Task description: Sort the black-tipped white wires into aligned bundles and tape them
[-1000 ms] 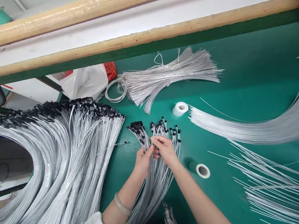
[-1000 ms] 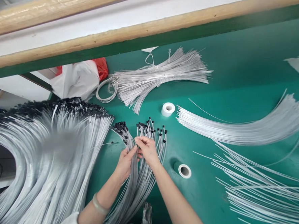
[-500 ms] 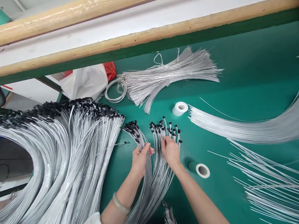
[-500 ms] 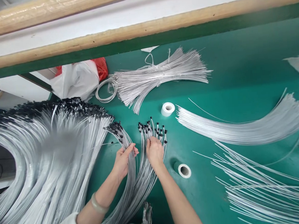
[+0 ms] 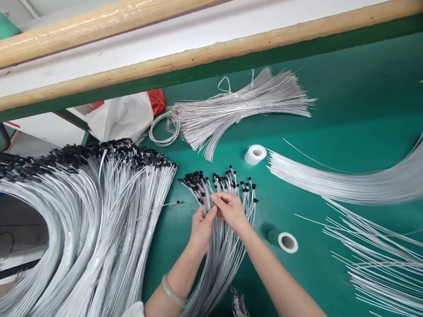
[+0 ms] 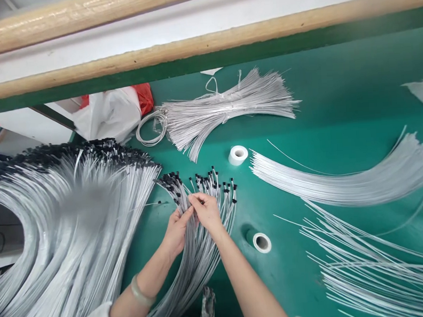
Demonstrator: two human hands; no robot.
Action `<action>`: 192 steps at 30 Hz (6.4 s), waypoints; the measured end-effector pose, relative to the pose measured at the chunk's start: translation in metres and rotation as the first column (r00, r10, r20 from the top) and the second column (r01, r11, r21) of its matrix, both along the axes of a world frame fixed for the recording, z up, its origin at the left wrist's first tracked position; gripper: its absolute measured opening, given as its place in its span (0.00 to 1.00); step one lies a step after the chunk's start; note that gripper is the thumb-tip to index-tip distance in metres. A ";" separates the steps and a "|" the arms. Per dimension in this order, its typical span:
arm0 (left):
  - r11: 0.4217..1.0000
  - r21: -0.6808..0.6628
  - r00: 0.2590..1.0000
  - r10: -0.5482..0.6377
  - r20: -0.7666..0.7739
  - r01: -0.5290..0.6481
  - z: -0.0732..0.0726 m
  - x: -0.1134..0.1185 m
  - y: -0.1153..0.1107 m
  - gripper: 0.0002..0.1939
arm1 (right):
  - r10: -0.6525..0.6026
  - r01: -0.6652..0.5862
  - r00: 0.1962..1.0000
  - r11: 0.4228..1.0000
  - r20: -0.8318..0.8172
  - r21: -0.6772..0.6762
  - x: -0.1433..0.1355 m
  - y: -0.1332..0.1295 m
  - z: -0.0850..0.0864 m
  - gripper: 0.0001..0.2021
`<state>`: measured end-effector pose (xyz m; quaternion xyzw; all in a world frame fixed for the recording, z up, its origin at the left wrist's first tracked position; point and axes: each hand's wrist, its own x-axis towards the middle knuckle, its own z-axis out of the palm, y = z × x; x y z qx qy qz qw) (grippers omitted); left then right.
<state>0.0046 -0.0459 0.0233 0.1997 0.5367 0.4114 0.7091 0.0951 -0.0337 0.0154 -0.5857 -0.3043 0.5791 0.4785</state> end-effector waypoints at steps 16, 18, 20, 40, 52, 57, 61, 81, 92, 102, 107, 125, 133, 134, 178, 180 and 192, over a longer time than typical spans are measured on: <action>0.996 0.049 0.997 -0.077 0.003 0.077 0.004 0.003 0.000 0.12 | -0.316 0.315 0.947 0.949 -0.057 -0.036 0.000 0.007 0.004 0.09; 0.998 0.036 0.998 -0.059 0.024 0.058 0.004 0.003 0.000 0.14 | -0.392 0.381 0.906 0.920 -0.157 -0.097 0.000 0.008 0.005 0.09; 0.998 0.023 0.998 -0.051 0.031 0.051 0.003 0.002 0.000 0.15 | -0.402 0.379 0.882 0.915 -0.247 -0.139 -0.001 0.008 0.005 0.09; 0.999 -0.042 0.997 -0.013 -0.078 0.010 0.002 -0.004 0.006 0.15 | -0.420 0.413 0.834 0.905 -0.357 -0.101 0.015 0.001 -0.012 0.12; 0.998 -0.024 0.998 -0.065 0.022 0.065 0.002 -0.005 0.004 0.19 | -0.300 0.187 0.711 0.953 0.636 0.240 0.012 -0.008 -0.007 0.22; 0.998 0.034 0.996 -0.056 0.068 0.054 0.001 -0.002 0.002 0.19 | 0.037 -0.038 0.999 0.998 -0.028 -0.054 0.003 -0.002 0.011 0.15; 0.998 0.037 0.997 -0.045 0.057 0.043 0.005 -0.001 0.003 0.19 | -0.163 0.154 0.972 0.986 -0.168 -0.068 0.000 0.001 0.003 0.09; 0.999 0.033 1.000 0.015 0.017 -0.015 0.005 0.004 0.001 0.17 | -0.463 0.462 0.875 0.886 -0.141 -0.044 -0.003 -0.002 -0.004 0.05; 0.997 0.081 0.999 -0.001 -0.037 0.004 0.002 0.002 0.005 0.16 | -0.456 0.452 0.821 0.887 -0.343 -0.097 -0.001 0.000 -0.001 0.08; 0.997 0.055 0.998 -0.041 -0.055 0.044 -0.001 0.000 0.005 0.11 | -0.387 0.379 0.890 0.922 -0.241 -0.079 -0.002 0.002 -0.006 0.10; 0.998 0.003 0.998 -0.056 0.009 0.056 0.003 -0.004 0.008 0.11 | -0.394 0.391 0.905 0.919 -0.158 -0.053 0.006 -0.001 -0.018 0.11; 0.991 0.022 0.987 -0.133 0.094 0.131 0.000 -0.002 0.008 0.11 | -0.068 0.068 0.998 0.997 0.009 0.021 0.003 -0.001 0.020 0.14; 0.988 0.015 0.986 -0.151 0.066 0.151 0.004 -0.002 0.007 0.17 | -0.199 0.182 0.914 0.980 -0.352 -0.081 0.010 -0.001 0.015 0.11; 0.989 0.022 0.986 -0.149 0.070 0.148 0.005 -0.002 0.007 0.17 | -0.209 0.190 0.911 0.978 -0.356 -0.088 0.011 -0.001 0.015 0.10; 0.989 -0.105 0.991 -0.097 0.096 0.107 0.010 -0.001 0.008 0.16 | -0.156 0.149 0.966 0.988 -0.207 -0.049 0.006 0.002 0.025 0.12; 0.988 -0.103 0.988 -0.103 0.112 0.115 0.011 -0.001 0.008 0.16 | -0.159 0.153 0.962 0.987 -0.220 -0.044 0.007 0.001 0.023 0.13; 0.988 -0.148 0.996 -0.036 0.080 0.047 0.008 -0.006 0.011 0.15 | -0.239 0.240 0.769 0.968 0.592 0.079 0.038 -0.006 -0.037 0.13</action>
